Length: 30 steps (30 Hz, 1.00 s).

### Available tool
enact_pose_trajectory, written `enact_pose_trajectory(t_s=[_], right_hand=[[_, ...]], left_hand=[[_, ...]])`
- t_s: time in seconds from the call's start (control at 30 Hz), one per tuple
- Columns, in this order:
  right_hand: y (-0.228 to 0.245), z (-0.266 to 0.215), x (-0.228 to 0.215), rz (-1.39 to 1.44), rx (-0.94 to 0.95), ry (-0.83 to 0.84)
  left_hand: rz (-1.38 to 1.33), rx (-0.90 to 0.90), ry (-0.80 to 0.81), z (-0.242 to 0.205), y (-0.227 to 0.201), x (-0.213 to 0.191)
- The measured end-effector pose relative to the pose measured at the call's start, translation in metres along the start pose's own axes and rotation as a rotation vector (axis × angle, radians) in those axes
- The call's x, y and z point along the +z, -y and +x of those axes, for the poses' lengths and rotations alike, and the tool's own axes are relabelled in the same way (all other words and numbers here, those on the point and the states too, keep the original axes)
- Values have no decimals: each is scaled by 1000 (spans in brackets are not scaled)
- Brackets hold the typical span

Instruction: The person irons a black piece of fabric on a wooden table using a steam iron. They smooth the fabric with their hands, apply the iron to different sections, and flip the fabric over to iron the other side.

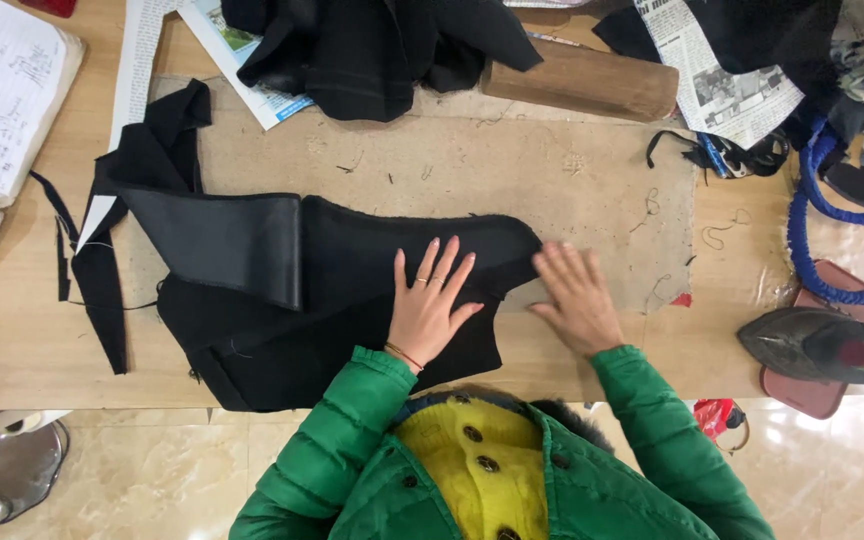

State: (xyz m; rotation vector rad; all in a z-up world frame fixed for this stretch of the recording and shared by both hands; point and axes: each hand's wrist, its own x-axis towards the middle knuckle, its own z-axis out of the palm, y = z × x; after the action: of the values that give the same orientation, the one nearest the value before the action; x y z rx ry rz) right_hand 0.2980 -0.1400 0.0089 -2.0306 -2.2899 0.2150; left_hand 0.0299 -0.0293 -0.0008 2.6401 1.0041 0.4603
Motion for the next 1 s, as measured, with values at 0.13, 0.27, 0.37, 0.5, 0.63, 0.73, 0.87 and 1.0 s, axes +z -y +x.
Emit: enact_pose_trajectory(t_s=[0.13,0.27,0.37,0.5,0.63,0.73,0.87,1.0], right_hand=[[-36,-4,-19,-101,227,46],[-66,8,-25,-4,356,-132],[-50,55,-44,59,306,-186],[-1,142,-63,207,119,-238],[40,231,-59,432,64,-231],[57,292,-55,566,111,-286],[55,343,-36,687,274,-308],[22,355,-1,579,236,-411]], left_hand=[[28,-77,-114,4,31,-10],[167,-229,-161,0,68,-24],[228,-306,-165,-3,77,-33],[251,-358,-168,-1,80,-33],[291,-388,-150,-3,85,-30],[232,-427,-152,-7,86,-35],[141,-470,-178,-12,84,-38],[127,-463,-174,-13,75,-37]])
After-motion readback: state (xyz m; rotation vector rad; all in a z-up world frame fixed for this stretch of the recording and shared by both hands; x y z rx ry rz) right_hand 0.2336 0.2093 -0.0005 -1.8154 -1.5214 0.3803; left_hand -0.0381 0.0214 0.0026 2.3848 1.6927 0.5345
